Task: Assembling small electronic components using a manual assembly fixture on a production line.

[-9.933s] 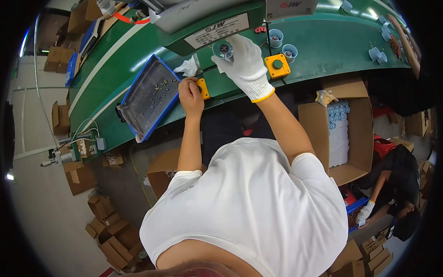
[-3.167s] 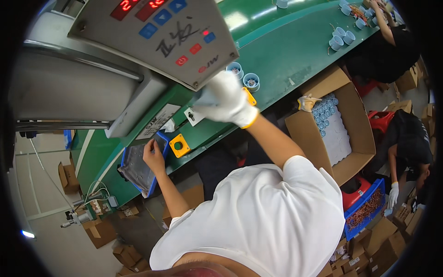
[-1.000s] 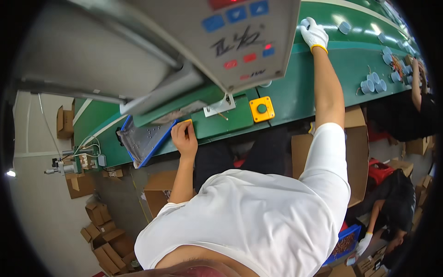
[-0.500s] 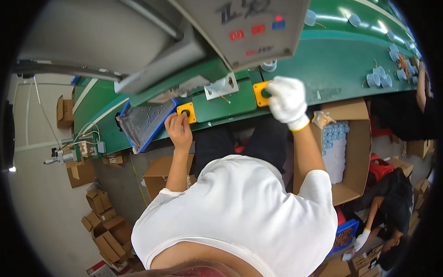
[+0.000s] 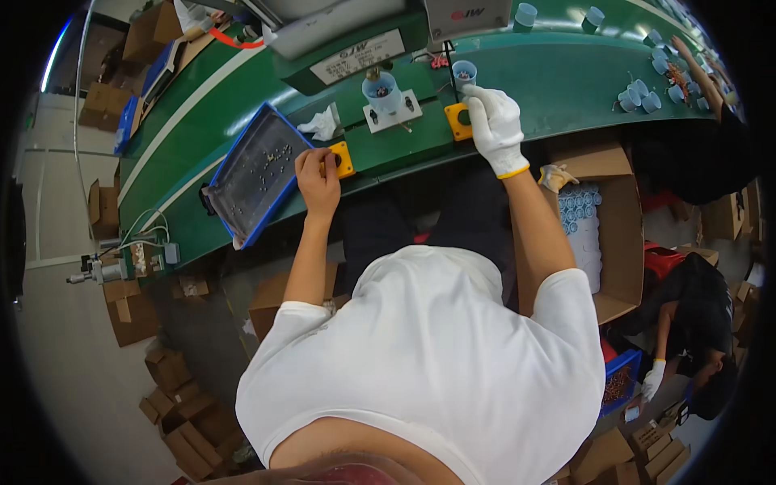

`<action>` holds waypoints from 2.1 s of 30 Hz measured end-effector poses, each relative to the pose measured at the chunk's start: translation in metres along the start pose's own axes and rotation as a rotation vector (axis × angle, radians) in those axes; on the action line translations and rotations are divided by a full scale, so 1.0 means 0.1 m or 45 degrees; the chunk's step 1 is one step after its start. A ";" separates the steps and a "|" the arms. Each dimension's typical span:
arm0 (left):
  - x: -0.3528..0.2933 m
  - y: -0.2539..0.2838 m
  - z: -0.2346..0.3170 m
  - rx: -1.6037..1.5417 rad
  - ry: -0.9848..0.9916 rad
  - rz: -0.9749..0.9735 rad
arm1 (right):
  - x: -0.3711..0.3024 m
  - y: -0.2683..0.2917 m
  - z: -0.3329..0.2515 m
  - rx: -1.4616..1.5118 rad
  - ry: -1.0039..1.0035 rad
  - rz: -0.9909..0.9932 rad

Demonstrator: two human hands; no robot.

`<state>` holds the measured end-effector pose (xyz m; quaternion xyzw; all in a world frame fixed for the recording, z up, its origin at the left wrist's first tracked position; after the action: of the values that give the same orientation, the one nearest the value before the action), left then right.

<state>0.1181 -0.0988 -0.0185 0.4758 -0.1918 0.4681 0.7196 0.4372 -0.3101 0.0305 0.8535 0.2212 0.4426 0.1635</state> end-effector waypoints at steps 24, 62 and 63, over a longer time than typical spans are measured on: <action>0.39 -0.26 0.04 -0.401 0.505 -0.101 | -0.28 -0.41 0.11 -0.118 0.155 0.197; 1.93 -0.38 0.41 -0.079 0.140 -0.995 | -0.46 -0.30 0.23 0.128 0.051 0.252; 1.77 -0.34 0.48 -0.330 0.125 -0.798 | -0.47 -0.23 0.25 0.131 0.089 0.287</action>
<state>0.2422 -0.0568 0.1146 0.3932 -0.0592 0.2183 0.8912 0.4286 -0.3167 -0.0262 0.8643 0.1519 0.4755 0.0610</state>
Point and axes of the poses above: each hand's wrist, its own x-axis towards the middle knuckle, its own y-axis out of the back of the hand, z = x × y, the point moved 2 cm from there along x, towards the middle knuckle, and after that the axes turned 9 degrees about -x, right-handed, at the moved point
